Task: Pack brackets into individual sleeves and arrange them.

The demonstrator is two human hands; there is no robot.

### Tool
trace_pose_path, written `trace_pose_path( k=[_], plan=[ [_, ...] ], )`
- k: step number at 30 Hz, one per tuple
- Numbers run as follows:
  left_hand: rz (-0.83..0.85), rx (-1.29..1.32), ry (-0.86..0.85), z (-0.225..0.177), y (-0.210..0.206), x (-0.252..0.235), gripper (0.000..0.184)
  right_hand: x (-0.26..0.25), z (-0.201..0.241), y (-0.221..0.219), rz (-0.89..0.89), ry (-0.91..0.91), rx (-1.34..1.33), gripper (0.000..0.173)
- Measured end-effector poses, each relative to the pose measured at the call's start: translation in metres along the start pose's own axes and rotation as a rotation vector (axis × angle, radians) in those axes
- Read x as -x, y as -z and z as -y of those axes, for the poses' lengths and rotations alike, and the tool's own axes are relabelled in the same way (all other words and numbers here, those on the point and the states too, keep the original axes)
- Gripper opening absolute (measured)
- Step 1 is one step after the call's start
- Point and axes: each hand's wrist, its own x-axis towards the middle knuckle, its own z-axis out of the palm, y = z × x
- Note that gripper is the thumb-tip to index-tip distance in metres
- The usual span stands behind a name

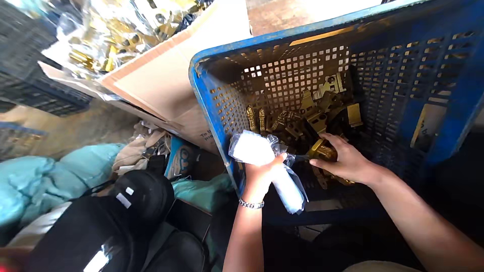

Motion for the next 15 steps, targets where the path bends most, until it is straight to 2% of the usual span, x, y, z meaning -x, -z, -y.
trace_pose_path(
  k=[1, 2, 4, 5, 7, 9, 11, 13, 15],
  plan=[
    [0.006, -0.005, 0.0, 0.001, -0.001, 0.0, 0.061, -0.001, 0.003, -0.004, -0.033, 0.067, 0.066, 0.081],
    [0.021, -0.003, 0.005, 0.001, -0.004, 0.0, 0.061, -0.001, 0.008, -0.012, -0.054, 0.161, 0.085, 0.073],
    [0.063, 0.043, 0.03, 0.002, -0.01, 0.003, 0.059, -0.003, 0.017, -0.031, -0.029, 0.35, -0.017, 0.041],
    [0.077, 0.072, 0.054, 0.002, -0.01, 0.005, 0.056, -0.006, 0.019, -0.038, 0.004, 0.366, -0.118, 0.027],
    [0.068, 0.087, 0.076, 0.0, -0.005, 0.005, 0.049, -0.012, 0.015, -0.036, 0.013, 0.281, -0.347, 0.013],
    [0.046, 0.028, 0.016, 0.0, 0.0, 0.005, 0.041, -0.015, 0.009, -0.022, -0.046, 0.134, -0.525, 0.003],
    [0.051, -0.142, -0.15, 0.007, 0.0, 0.003, 0.04, -0.017, 0.001, -0.014, -0.119, 0.098, -0.565, 0.005],
    [0.01, -0.374, -0.389, 0.019, 0.0, -0.003, 0.048, -0.018, -0.004, -0.013, -0.081, 0.111, -0.486, 0.007],
    [-0.049, -0.447, -0.471, 0.024, 0.006, -0.01, 0.056, -0.024, -0.016, -0.011, -0.009, 0.009, -0.282, 0.023]
  ],
)
